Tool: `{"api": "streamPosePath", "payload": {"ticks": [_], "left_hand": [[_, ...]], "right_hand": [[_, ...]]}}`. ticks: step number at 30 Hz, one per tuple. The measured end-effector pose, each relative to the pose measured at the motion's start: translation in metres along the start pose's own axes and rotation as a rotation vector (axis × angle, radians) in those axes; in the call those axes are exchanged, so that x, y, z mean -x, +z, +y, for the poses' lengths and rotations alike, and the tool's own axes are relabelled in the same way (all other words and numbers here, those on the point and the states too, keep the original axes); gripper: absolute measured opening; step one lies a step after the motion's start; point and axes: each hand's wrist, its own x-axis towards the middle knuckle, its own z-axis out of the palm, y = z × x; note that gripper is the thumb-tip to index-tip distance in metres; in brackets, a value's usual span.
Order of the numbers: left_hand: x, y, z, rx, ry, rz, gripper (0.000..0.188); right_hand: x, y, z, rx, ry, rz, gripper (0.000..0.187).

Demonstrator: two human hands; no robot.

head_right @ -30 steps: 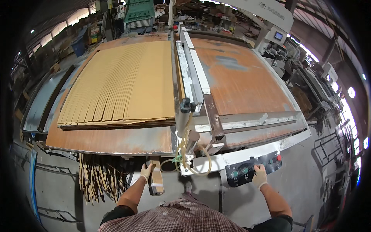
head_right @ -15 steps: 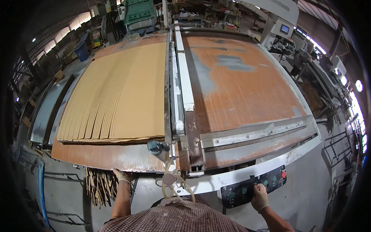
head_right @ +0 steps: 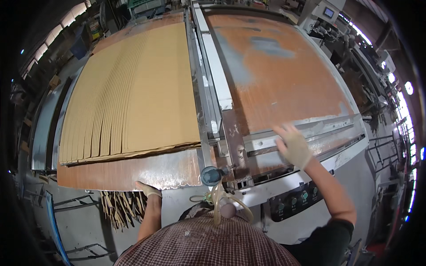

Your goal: The person is cutting and preparing cardboard sheets and metal strips for assembly in a factory setting.

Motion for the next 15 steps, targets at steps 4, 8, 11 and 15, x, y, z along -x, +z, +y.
{"api": "streamPosePath", "payload": {"ticks": [4,8,11,15], "left_hand": [[0.024,0.005,0.01,-0.093,-0.015,0.161,0.097],[0.044,0.021,0.007,-0.214,0.076,0.273,0.115],[0.029,0.001,0.006,-0.099,0.048,0.093,0.093],[0.028,0.001,0.001,0.026,0.058,-0.007,0.091]], "right_hand": [[-0.098,0.026,-0.087,0.025,-0.355,0.021,0.038],[-0.142,0.1,-0.092,0.696,-0.406,-0.367,0.048],[-0.176,0.115,-0.106,0.759,-0.285,-0.877,0.06],[-0.18,0.142,-0.098,0.547,-0.034,-0.912,0.09]]}}
